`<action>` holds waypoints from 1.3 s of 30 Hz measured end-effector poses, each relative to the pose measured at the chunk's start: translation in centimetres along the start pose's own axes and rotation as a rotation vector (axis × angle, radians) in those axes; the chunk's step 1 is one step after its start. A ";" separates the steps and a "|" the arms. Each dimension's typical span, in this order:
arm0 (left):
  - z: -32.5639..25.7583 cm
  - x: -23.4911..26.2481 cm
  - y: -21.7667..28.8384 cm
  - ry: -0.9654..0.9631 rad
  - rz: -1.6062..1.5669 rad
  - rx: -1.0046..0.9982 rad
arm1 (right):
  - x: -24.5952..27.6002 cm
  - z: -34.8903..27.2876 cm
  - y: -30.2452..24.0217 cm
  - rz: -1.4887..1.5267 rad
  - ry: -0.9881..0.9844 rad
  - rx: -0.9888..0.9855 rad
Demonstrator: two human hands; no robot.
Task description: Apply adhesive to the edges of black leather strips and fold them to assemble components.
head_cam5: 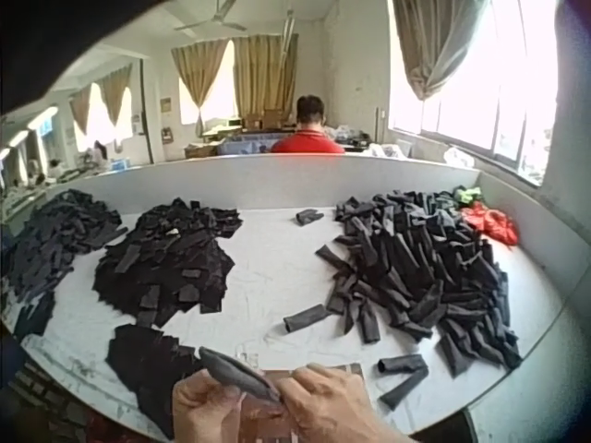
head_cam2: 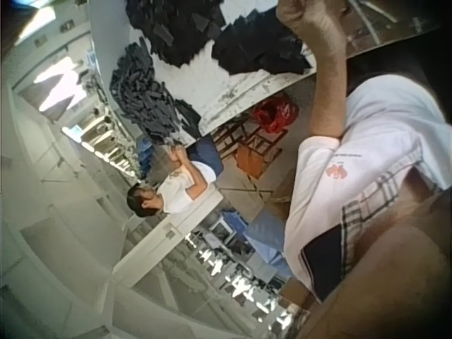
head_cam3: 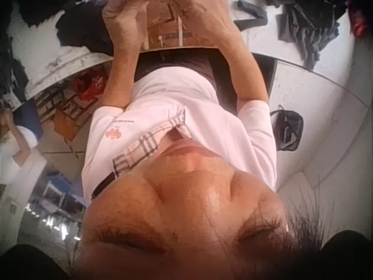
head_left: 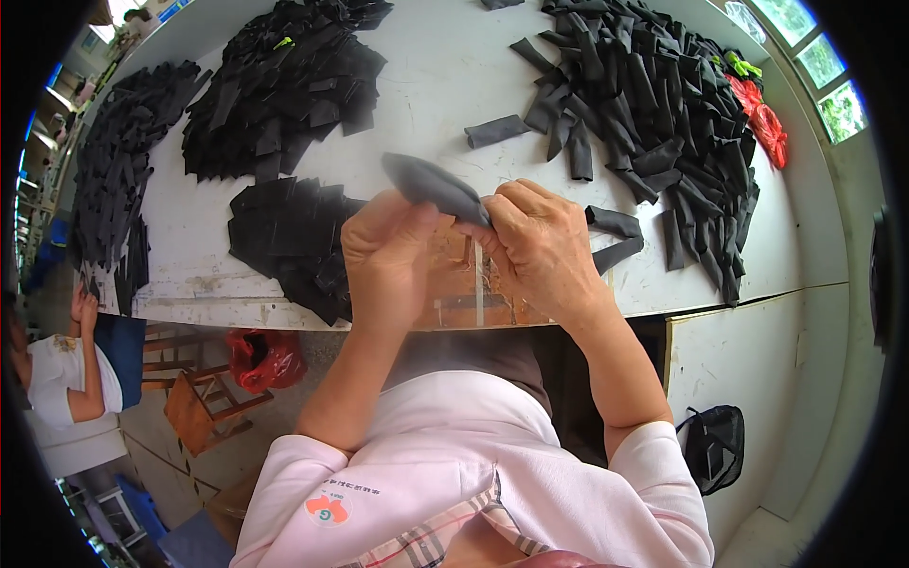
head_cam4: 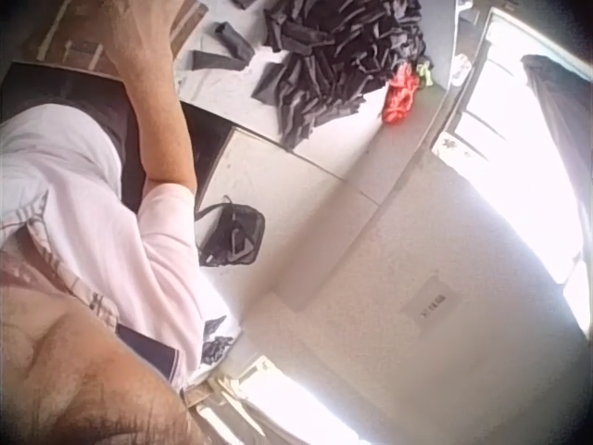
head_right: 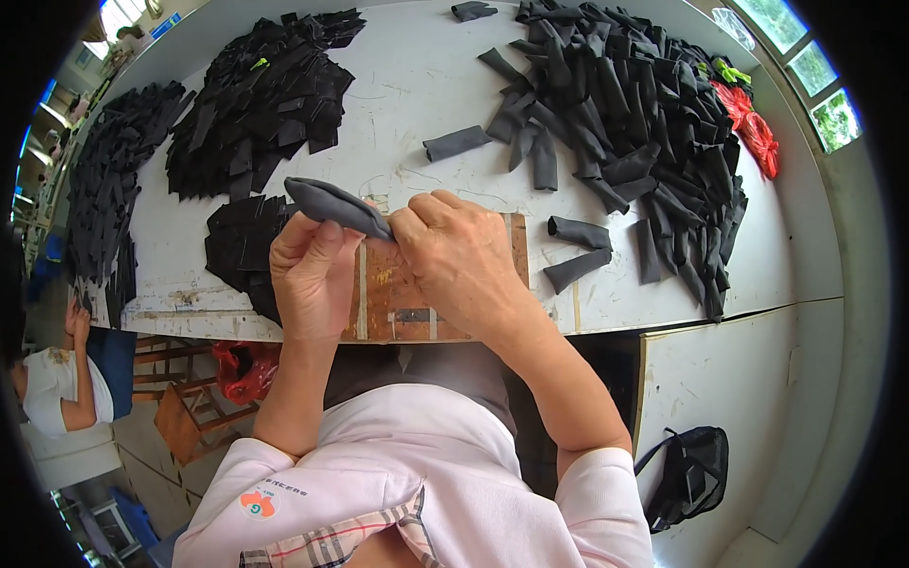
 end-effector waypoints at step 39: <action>-4.6 12.8 -5.1 0.176 2.029 -0.036 | 0.7 -0.3 12.6 1.007 0.376 -0.600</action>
Point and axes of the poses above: each hand's wrist, its own z-axis towards the middle knuckle, its own x-axis out of the back of the hand, y = z × x, the point moved 8 cm from there along z, towards the middle knuckle, and after that the axes turned 10 degrees about z, right-handed, at the moved point
